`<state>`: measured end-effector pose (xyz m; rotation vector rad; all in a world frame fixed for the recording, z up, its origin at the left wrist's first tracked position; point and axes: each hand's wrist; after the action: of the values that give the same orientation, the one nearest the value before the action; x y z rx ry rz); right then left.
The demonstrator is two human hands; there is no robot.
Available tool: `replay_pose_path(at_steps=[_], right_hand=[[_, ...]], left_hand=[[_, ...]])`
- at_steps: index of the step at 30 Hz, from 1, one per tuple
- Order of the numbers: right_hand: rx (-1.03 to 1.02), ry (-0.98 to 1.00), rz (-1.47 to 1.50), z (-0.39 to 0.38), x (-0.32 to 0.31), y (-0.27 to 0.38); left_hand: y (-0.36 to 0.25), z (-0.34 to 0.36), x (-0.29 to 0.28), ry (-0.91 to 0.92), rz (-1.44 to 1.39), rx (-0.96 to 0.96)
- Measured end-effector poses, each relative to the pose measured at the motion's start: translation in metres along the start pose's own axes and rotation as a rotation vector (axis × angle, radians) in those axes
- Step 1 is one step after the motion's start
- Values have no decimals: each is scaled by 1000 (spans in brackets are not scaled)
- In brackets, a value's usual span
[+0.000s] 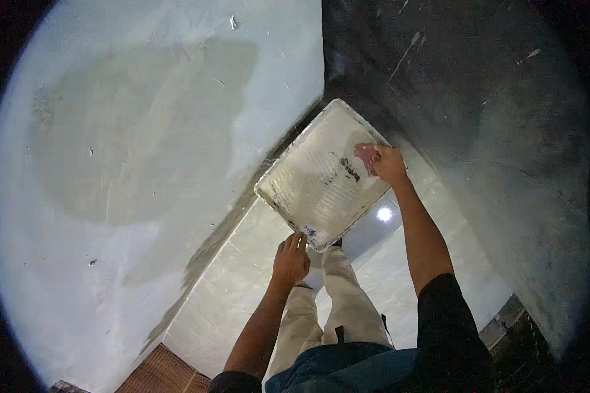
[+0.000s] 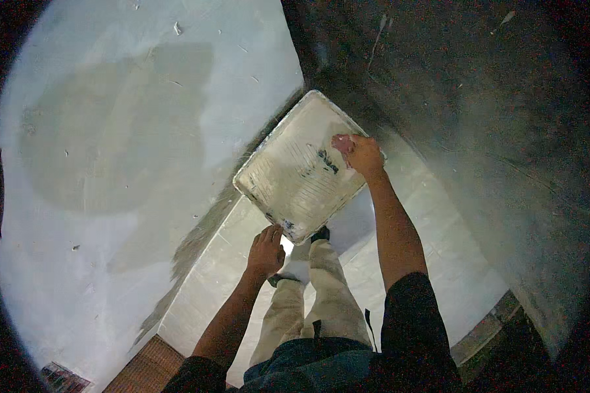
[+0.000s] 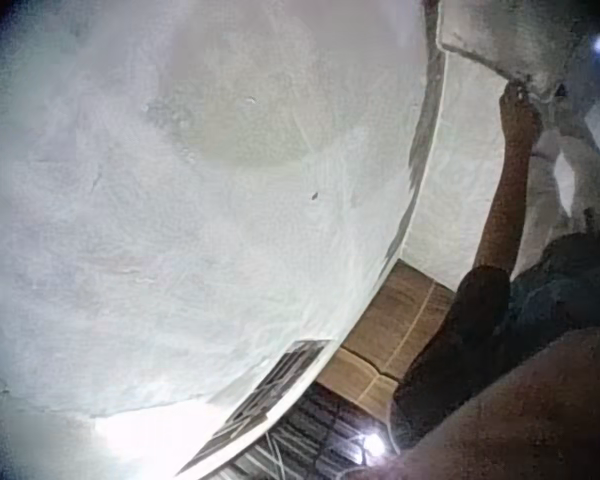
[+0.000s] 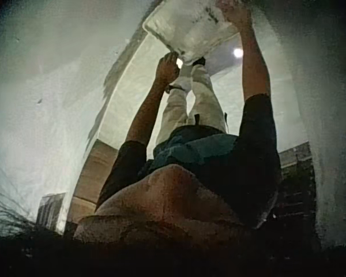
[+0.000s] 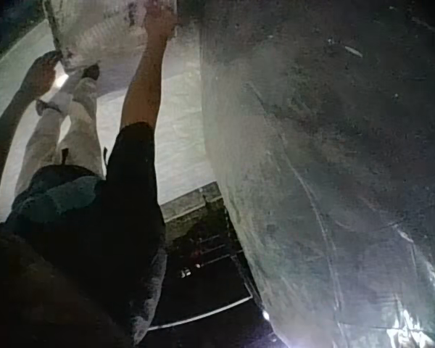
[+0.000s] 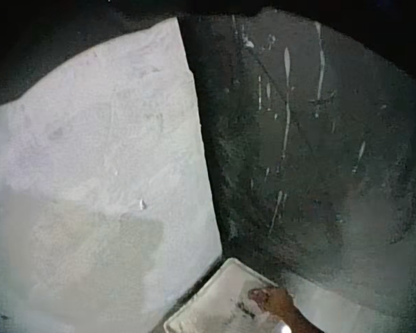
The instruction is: The person applies plaster or putty compound to a wall surface with a scraper, smoothing it out before painting.
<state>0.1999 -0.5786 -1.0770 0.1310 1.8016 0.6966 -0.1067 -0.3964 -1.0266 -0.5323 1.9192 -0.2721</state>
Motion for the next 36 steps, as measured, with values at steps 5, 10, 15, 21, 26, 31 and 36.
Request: replay_pose_path(at_steps=[5, 10, 15, 21, 26, 31, 36], right_hand=[[-25, -27, 98, -3, 6, -14], [-86, 78, 4, -7, 5, -10], [-31, 52, 7, -15, 3, -6], [-62, 58, 1, -16, 1, -10], [-64, 34, 86, -26, 5, -9], [-100, 4, 85, -30, 15, -14], [-95, 93, 113, -33, 16, -6]], left_hand=[[-2, 0, 0, -13, -29, 13], [0, -1, -2, -4, -49, -8], [0, -1, -4, -13, -64, 4], [-2, -4, -2, -23, -50, -21], [2, -11, -1, -6, -48, -49], [7, -20, 3, -40, -53, -52], [9, -31, 2, 3, -43, -76]])
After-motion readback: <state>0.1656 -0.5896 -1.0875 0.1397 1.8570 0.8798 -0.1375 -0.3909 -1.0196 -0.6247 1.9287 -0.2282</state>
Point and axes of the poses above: each hand's wrist, its own z-axis towards the middle knuckle, its own x-axis out of the palm, y = z × x, and after that the axes turned 4 degrees about -z, right-handed
